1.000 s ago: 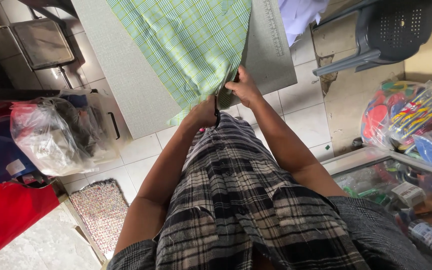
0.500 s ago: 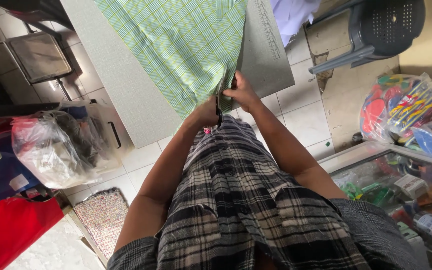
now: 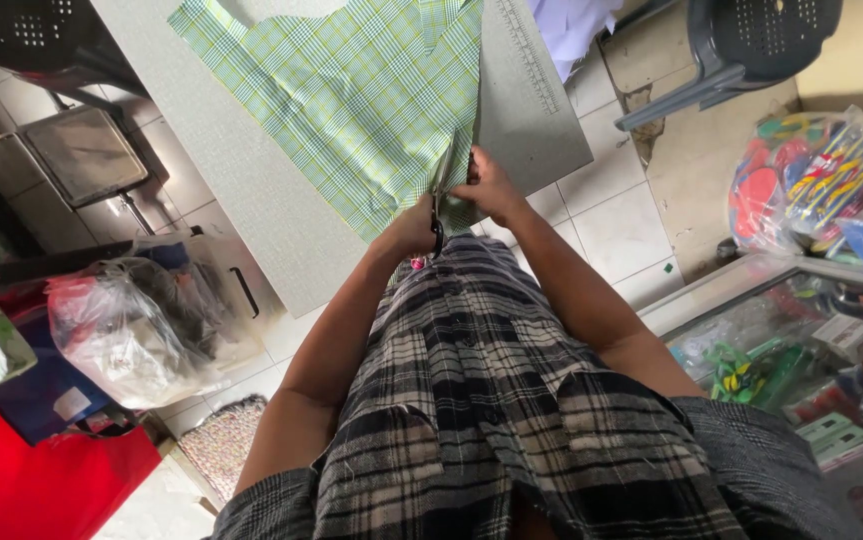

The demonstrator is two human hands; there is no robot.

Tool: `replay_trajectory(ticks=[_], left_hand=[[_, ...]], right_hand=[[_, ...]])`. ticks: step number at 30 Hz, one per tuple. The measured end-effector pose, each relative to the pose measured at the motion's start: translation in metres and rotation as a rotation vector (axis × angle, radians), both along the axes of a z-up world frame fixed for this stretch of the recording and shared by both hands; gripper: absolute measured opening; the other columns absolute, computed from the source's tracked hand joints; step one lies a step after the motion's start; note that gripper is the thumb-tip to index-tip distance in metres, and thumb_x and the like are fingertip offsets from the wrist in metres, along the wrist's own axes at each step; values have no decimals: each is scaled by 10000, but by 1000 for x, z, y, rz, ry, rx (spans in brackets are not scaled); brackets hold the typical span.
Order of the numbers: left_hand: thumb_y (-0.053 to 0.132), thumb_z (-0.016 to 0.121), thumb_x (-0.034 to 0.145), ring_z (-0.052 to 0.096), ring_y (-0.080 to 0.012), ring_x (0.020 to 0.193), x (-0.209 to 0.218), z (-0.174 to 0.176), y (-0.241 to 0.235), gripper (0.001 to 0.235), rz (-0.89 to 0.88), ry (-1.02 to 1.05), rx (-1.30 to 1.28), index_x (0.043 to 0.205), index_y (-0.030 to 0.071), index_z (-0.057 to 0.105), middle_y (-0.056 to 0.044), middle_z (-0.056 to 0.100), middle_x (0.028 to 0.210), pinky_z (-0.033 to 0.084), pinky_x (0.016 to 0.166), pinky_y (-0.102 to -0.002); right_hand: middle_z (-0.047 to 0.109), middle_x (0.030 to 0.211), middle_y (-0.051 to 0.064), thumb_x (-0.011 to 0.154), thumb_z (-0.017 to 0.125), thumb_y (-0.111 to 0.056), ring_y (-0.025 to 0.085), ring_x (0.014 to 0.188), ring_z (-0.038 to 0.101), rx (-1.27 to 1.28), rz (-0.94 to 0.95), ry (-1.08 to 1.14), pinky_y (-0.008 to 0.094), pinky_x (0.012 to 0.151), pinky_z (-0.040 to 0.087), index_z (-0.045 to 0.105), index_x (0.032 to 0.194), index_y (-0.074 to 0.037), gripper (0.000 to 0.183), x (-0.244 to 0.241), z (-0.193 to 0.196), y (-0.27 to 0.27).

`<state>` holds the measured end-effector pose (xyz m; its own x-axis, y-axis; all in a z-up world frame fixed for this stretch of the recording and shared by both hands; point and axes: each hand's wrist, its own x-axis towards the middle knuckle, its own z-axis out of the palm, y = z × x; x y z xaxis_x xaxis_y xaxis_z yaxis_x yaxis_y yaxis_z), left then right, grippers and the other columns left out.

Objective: Cutting patterned fabric with scissors on a work table in a sewing environment.

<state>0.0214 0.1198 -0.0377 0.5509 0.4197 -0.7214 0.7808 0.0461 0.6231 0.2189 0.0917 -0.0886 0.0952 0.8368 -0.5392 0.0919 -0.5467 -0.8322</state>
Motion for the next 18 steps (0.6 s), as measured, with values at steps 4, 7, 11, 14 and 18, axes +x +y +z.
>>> replay_trajectory(ticks=[4,7,11,14,18], left_hand=[[307,735,865,669,-526,1054,-15,17,0,529,-55,9,75,1209,69,411,-299,665,1090,555,889,-599],[294,755,873,686,-523,1003,-25,20,-4,499,5,-26,96,1176,50,443,-294,675,1025,554,839,-594],[301,763,878,693,-506,1009,-27,14,-3,498,31,-4,125,1183,40,467,-284,681,1029,554,858,-578],[328,777,869,694,-505,998,-25,1,-9,521,59,13,149,1179,38,476,-280,677,1028,551,850,-585],[275,723,894,687,-524,988,-12,22,-1,479,40,63,183,1197,27,447,-286,673,1046,541,850,-599]], right_hand=[[605,1366,288,802,904,-207,418,1299,582,-9,-98,-21,583,1038,484,375,1557,-61,933,2,16,17],[663,1237,67,853,818,-174,212,1116,657,85,-180,119,397,853,588,542,1412,-118,627,22,-23,41],[664,1144,16,813,832,-6,177,1026,662,118,-275,412,387,842,606,626,1257,-96,498,24,-43,68],[679,1159,14,808,808,45,187,1046,674,92,-207,487,413,871,625,642,1223,-111,474,33,-62,68],[640,1093,21,772,743,89,206,960,666,68,-184,414,396,748,623,635,1153,-112,444,30,-66,74]])
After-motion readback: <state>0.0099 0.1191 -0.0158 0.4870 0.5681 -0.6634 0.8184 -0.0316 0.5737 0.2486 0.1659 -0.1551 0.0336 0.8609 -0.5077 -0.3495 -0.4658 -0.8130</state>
